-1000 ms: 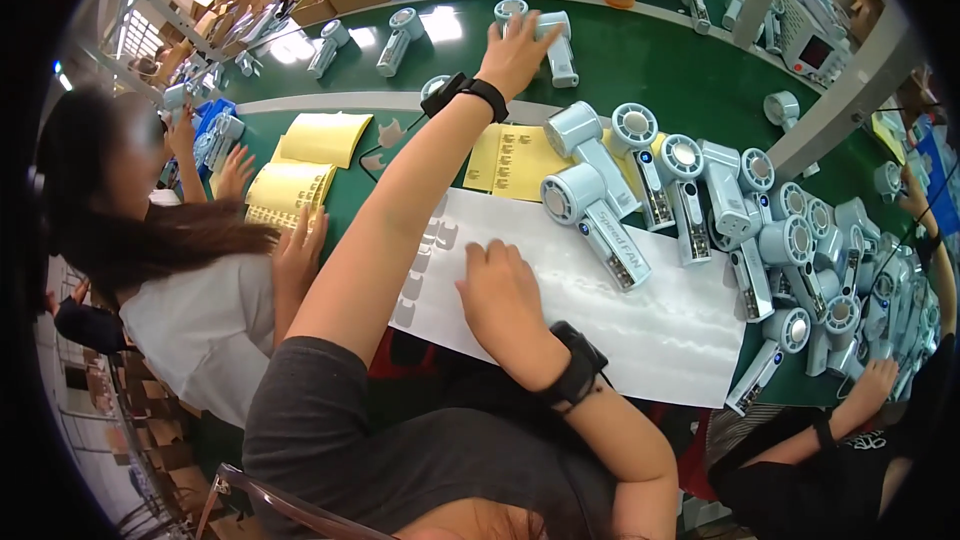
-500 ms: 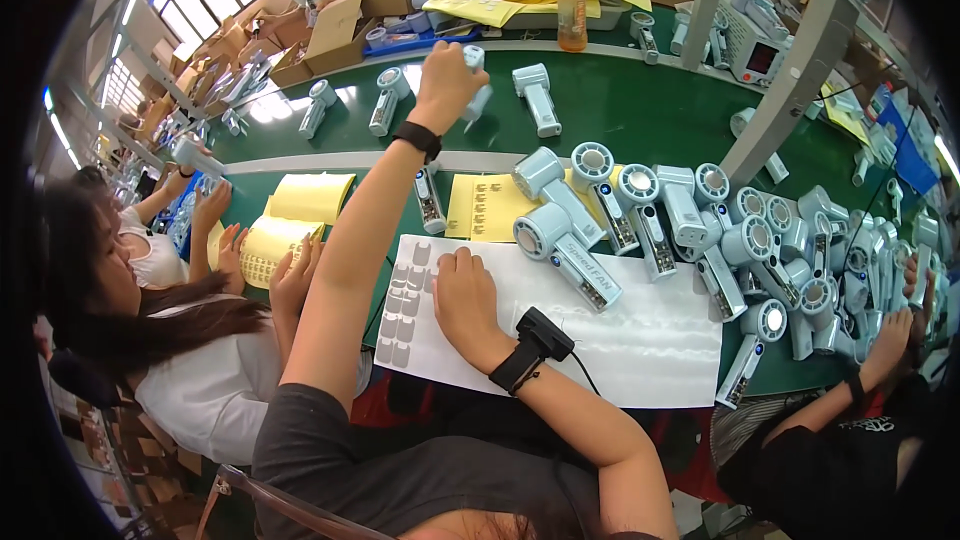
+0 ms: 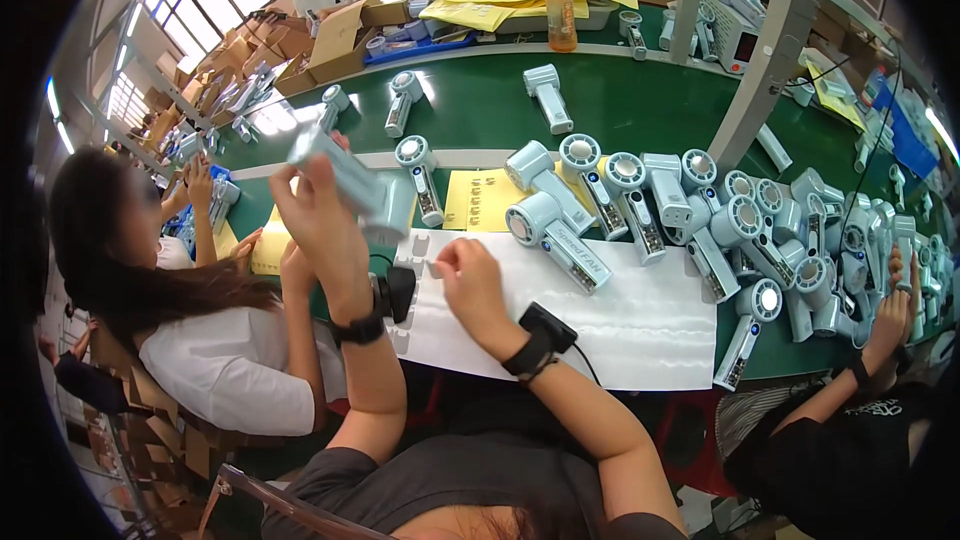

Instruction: The person assembles handheld fans by hand, peeling a sticker from a sheet and pressing it onto the bottom of the fan base. They repeat this process for multiple fans, placing each one onto a pile on the table.

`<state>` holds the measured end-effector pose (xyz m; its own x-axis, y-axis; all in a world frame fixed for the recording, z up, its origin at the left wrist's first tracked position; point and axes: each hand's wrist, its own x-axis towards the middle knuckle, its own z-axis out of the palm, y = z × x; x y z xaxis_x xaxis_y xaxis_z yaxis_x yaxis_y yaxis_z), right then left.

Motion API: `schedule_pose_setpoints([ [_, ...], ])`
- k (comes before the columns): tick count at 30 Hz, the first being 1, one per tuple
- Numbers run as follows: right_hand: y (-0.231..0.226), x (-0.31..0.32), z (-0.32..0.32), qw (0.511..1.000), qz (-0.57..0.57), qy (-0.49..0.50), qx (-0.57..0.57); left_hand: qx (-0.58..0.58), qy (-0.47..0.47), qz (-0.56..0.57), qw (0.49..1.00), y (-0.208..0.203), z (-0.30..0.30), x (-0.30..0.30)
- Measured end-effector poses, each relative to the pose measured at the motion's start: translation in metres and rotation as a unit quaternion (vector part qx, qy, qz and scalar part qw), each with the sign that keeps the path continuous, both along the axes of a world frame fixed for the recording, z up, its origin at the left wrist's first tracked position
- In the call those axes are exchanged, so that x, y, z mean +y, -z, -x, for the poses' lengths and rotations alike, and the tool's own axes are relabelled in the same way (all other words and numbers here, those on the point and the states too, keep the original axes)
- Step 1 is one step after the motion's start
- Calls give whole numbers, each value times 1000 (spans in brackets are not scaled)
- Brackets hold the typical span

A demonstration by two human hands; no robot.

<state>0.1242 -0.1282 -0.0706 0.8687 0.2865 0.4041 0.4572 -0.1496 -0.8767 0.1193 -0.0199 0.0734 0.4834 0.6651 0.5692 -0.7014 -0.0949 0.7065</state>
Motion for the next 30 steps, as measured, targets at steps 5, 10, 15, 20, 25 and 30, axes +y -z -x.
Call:
schedule_pose_setpoints([
  [5,-45,-80,-2,988,-40,-4,148,119,29,-73,990,64,40,-26],
  [10,-85,-116,4,931,-199,-134,274,130,108,-186,968,101,55,-63],
  [15,-99,-120,11,918,-217,-154,296,138,98,-277,946,103,60,-70],
  [20,-101,-121,11,918,-202,-154,304,140,106,-297,938,100,60,-72],
  [25,-103,-120,10,930,-186,-148,280,143,111,-301,936,103,61,-71],
  [30,-105,-121,10,931,-174,-154,280,140,110,-307,935,101,61,-71],
])
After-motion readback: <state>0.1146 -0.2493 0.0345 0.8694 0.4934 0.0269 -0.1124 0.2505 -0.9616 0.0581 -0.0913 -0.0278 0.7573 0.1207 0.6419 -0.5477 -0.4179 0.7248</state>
